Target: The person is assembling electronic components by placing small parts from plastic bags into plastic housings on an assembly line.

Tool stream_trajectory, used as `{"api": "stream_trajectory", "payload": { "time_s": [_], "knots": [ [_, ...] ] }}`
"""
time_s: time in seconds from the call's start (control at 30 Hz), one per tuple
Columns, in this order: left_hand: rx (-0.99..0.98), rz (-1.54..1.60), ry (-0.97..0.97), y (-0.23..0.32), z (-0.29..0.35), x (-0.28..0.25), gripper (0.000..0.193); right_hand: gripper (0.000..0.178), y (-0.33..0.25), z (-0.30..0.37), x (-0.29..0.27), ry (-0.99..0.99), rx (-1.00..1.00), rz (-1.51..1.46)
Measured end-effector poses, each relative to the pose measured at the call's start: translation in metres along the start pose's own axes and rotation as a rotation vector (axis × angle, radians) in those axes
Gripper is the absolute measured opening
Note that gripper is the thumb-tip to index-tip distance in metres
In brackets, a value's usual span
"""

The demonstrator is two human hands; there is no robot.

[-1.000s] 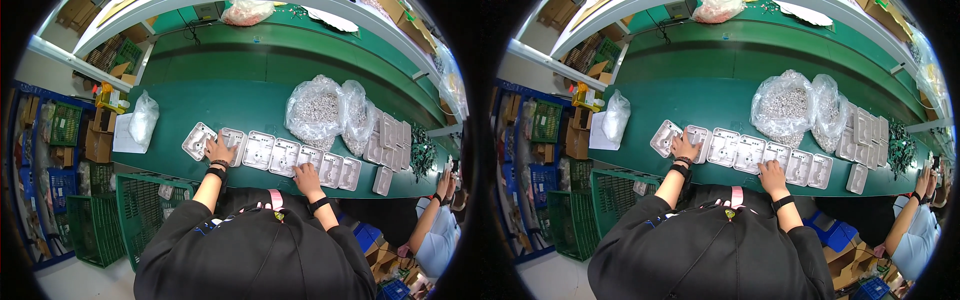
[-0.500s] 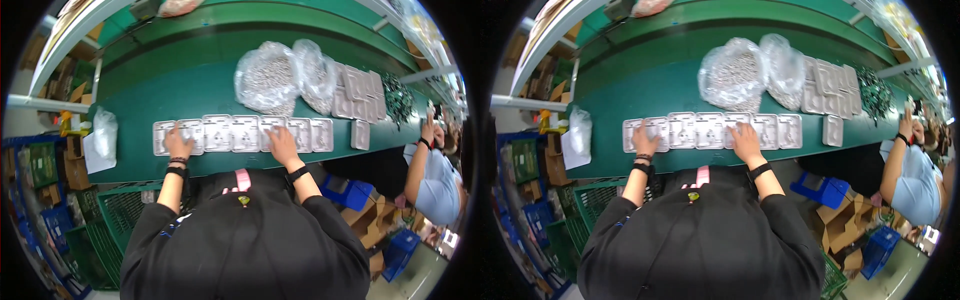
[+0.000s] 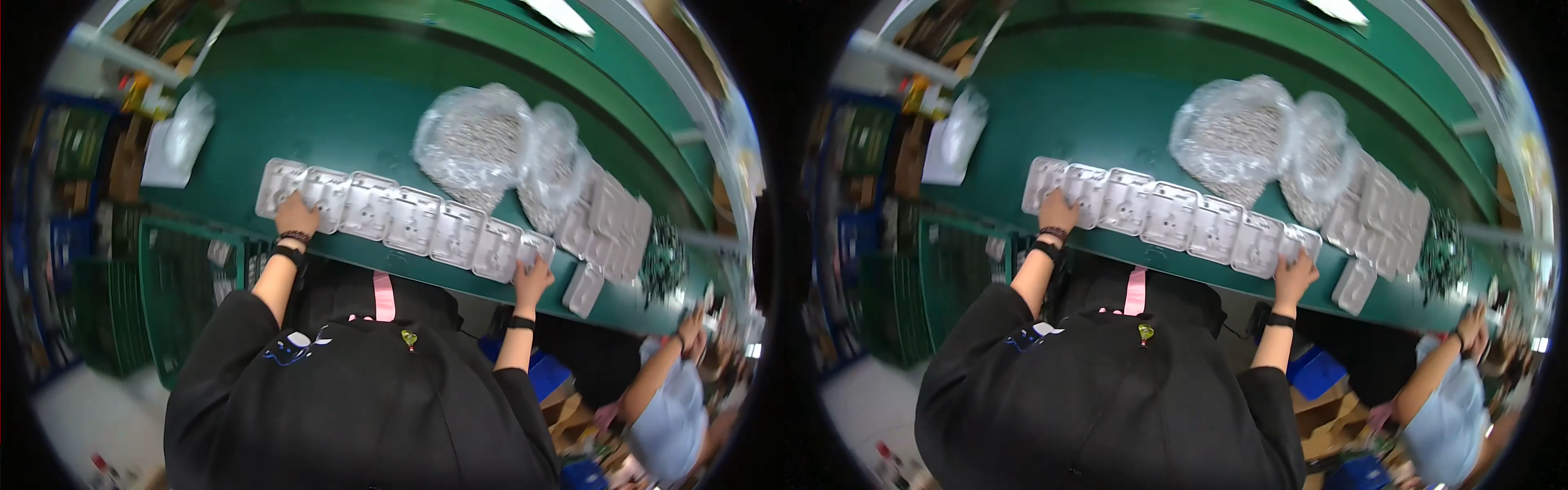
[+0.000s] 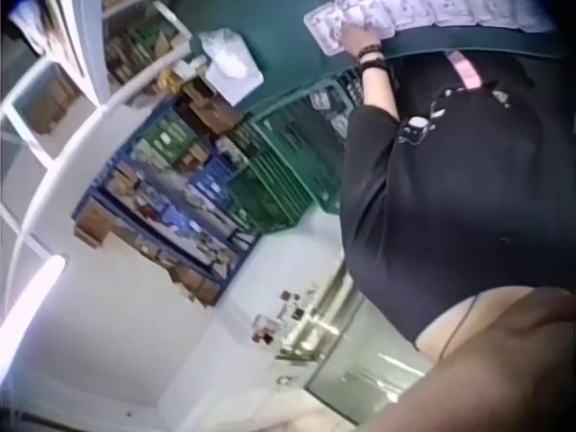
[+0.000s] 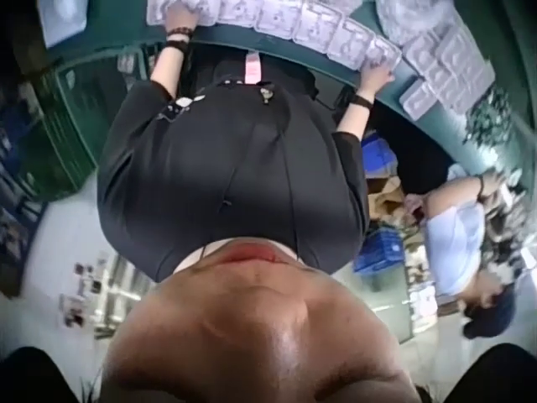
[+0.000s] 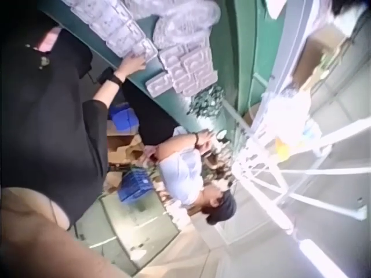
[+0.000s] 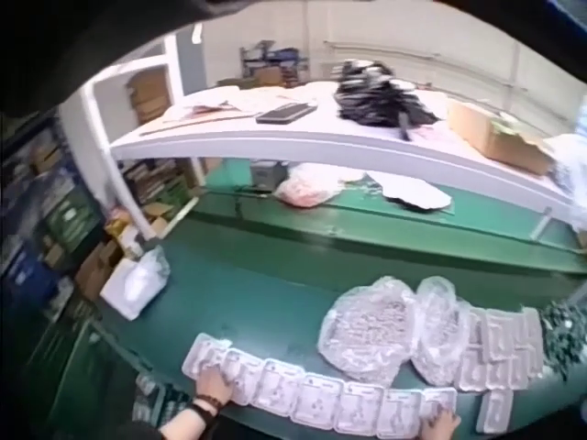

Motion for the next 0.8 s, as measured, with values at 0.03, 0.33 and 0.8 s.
{"api": "stream_trajectory", "payload": {
  "time_s": [0.03, 0.33, 0.8],
  "knots": [
    [-0.008, -0.008, 0.037, -0.001, 0.006, 0.002, 0.051, 0.047, 0.002, -0.002, 0.0, -0.009, -0.012, 0.042],
    [0.051, 0.431, 0.162, -0.052, 0.057, -0.103, 0.035, 0.035, -0.13, -0.026, -0.041, 0.105, -0.342, 0.246],
    [1.301, 1.756, 0.285, -0.159, 0.23, -0.371, 0.034, 0.028, -0.638, 0.277, -0.105, -0.093, -1.852, -0.223]
  ]
}}
Point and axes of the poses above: each hand's wrist, its own z-axis away from the middle knuckle, its own x-axis out of the palm, y = z × x, the point moved 6 cm from there along -z, towards the middle knuckle, and after that the axes turned 14 degrees about z, right-handed, at the moved point
